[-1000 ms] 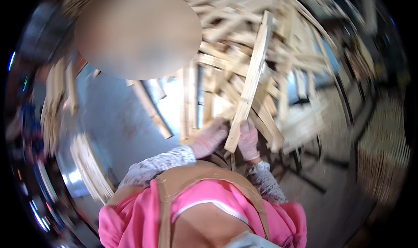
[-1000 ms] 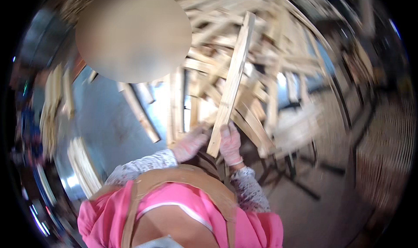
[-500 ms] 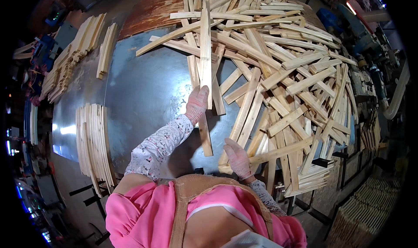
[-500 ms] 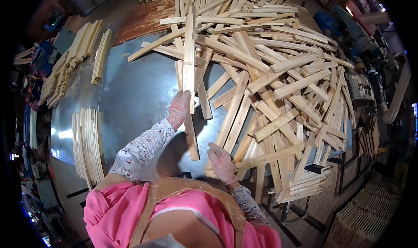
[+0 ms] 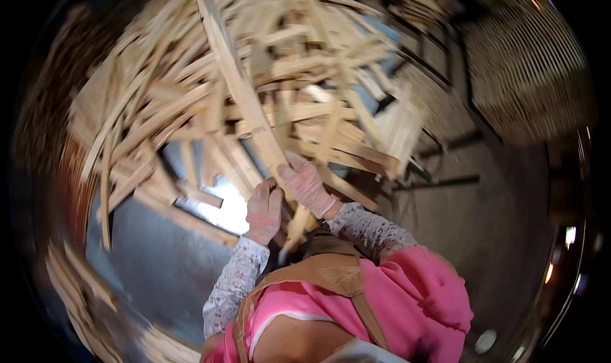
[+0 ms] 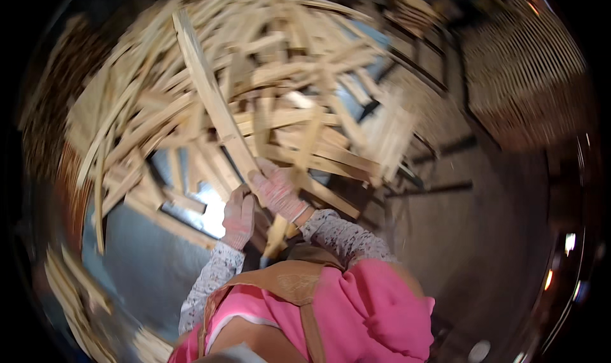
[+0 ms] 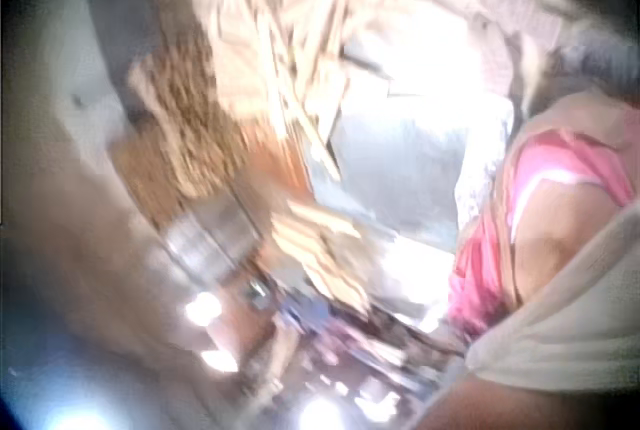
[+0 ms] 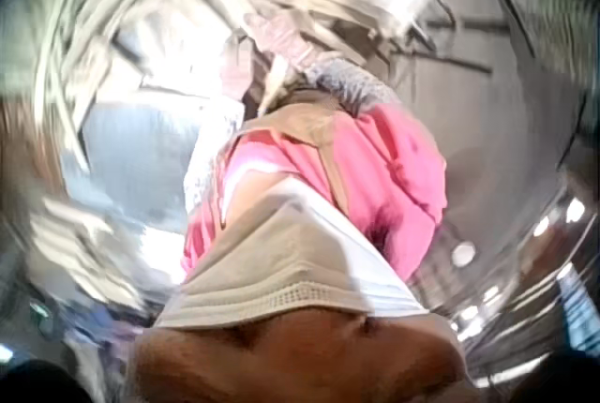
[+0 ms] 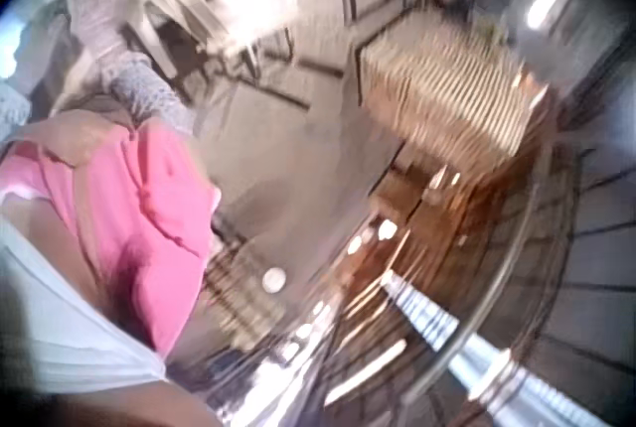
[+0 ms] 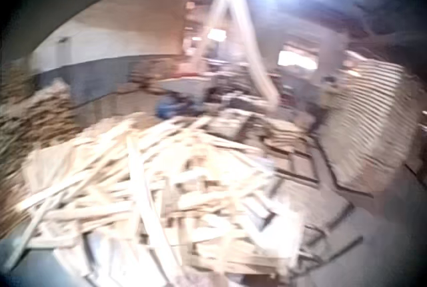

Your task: The person sorts wooden slats on a metal table, picking them up from a disorganized pile and arranging them into neat stacks. The person handles the wood by hand, repeatedly moving pieces from the right side of the table to the left side to create organized piles.

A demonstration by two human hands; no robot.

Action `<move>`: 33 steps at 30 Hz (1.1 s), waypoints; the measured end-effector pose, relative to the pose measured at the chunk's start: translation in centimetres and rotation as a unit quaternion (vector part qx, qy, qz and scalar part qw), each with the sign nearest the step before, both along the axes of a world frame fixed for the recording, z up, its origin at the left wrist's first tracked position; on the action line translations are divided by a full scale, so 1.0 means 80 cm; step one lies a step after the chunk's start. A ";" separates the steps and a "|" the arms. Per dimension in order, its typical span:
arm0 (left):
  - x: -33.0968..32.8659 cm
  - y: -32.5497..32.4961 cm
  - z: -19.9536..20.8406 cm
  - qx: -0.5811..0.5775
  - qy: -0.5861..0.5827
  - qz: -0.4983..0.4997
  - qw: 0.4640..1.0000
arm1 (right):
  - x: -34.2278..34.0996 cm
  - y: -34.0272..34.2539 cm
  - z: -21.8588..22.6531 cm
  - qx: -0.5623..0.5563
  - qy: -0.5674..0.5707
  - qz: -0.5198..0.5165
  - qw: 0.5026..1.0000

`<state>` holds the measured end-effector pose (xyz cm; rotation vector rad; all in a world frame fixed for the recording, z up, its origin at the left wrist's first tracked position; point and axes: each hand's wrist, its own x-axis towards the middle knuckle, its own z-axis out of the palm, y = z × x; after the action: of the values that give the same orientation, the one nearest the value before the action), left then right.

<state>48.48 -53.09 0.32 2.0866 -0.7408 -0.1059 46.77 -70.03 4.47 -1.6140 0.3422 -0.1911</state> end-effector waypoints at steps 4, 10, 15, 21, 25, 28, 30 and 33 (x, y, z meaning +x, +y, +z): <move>-0.038 -0.069 0.045 0.065 0.051 -0.143 0.986 | -0.099 -0.239 -0.073 -0.175 0.008 -0.254 0.951; -0.109 -0.107 -0.018 0.161 -0.052 -0.127 0.977 | -0.278 -0.556 -0.261 -0.165 0.138 -0.490 0.845; -0.125 -0.080 -0.076 0.178 -0.095 -0.081 0.976 | -0.261 -0.617 -0.357 -0.162 0.356 -0.477 0.787; -0.131 -0.077 -0.094 0.251 -0.199 -0.082 0.944 | -0.170 -0.677 -0.371 -0.193 0.391 -0.461 0.773; -0.135 -0.110 -0.075 0.308 -0.003 0.064 0.949 | -0.145 -0.706 -0.363 -0.321 0.380 -0.326 0.804; -0.093 -0.116 -0.028 0.266 0.078 0.057 0.959 | -0.202 -0.679 -0.367 -0.362 0.336 -0.225 0.840; -0.105 -0.074 -0.015 0.224 0.033 0.062 0.972 | -0.251 -0.650 -0.366 -0.386 0.343 -0.151 0.843; -0.080 -0.020 0.021 0.238 0.004 0.119 0.964 | -0.339 -0.599 -0.343 -0.414 0.430 -0.034 0.802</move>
<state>42.07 -54.69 2.01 2.6156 -0.4824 -0.1720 19.64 -117.98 -22.93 -2.5084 1.1362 0.4362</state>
